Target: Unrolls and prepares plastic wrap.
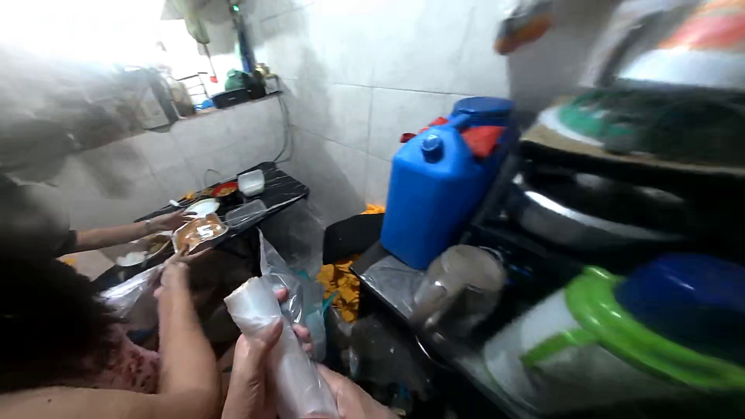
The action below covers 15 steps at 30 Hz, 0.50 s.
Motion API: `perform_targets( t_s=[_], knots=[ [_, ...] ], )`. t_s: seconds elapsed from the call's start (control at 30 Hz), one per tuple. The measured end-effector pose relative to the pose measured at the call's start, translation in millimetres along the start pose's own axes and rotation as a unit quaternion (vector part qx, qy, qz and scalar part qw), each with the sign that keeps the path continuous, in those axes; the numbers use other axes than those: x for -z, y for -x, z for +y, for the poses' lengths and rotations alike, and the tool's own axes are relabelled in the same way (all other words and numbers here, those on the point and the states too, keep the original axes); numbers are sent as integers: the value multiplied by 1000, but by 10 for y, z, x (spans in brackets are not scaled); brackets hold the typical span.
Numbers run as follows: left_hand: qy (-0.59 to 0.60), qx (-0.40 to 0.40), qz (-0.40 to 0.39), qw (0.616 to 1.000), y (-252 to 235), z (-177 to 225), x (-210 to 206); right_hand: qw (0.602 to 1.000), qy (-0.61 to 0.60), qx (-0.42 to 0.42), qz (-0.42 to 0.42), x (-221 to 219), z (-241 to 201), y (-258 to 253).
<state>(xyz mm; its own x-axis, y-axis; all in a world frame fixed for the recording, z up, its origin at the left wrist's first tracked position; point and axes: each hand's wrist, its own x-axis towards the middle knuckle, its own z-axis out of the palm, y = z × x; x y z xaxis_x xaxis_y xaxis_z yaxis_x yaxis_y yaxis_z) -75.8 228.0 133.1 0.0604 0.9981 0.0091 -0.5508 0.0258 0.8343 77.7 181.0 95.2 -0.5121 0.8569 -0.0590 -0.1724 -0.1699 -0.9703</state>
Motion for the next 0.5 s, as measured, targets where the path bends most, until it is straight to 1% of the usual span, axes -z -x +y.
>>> perform_targets(
  t_s=[0.03, 0.07, 0.1, 0.13, 0.17, 0.2, 0.23, 0.3, 0.33, 0.37, 0.4, 0.43, 0.47, 0.5],
  knots=[
    [-14, 8, 13, 1000, 15, -78, -26, 992, 103, 1, 68, -38, -6, 100],
    [-28, 15, 41, 999, 27, -159, -78, 968, 210, -8, 139, -86, -15, 195],
    [-36, 26, 70, 997, 42, -243, -149, 931, 307, -25, 198, -133, -5, 282],
    [-35, 39, 90, 995, 61, -332, -218, 896, 372, -51, 238, -173, 8, 365],
    [-31, 52, 104, 993, 78, -421, -283, 879, 394, -74, 256, -199, 25, 440],
    [-24, 65, 107, 992, 87, -500, -326, 887, 374, -92, 255, -201, 39, 507],
    [-5, 86, 94, 992, 90, -562, -336, 913, 311, -96, 244, -180, 58, 565],
    [71, 143, 41, 986, 76, -653, -310, 973, 101, -52, 203, -78, 187, 643],
    [109, 166, 18, 980, 68, -687, -304, 985, -4, -32, 167, -14, 261, 660],
    [123, 181, 1, 976, 52, -711, -301, 987, -74, -25, 139, 43, 304, 666],
    [102, 185, -13, 977, 19, -725, -290, 986, -108, -20, 129, 93, 330, 653],
    [43, 177, -23, 983, -35, -735, -258, 985, -108, -17, 137, 137, 333, 617],
    [-51, 162, -32, 985, -96, -737, -199, 983, -88, -16, 159, 179, 312, 562],
    [-149, 152, -34, 977, -143, -719, -126, 980, -55, -17, 190, 236, 291, 486]
  ],
)
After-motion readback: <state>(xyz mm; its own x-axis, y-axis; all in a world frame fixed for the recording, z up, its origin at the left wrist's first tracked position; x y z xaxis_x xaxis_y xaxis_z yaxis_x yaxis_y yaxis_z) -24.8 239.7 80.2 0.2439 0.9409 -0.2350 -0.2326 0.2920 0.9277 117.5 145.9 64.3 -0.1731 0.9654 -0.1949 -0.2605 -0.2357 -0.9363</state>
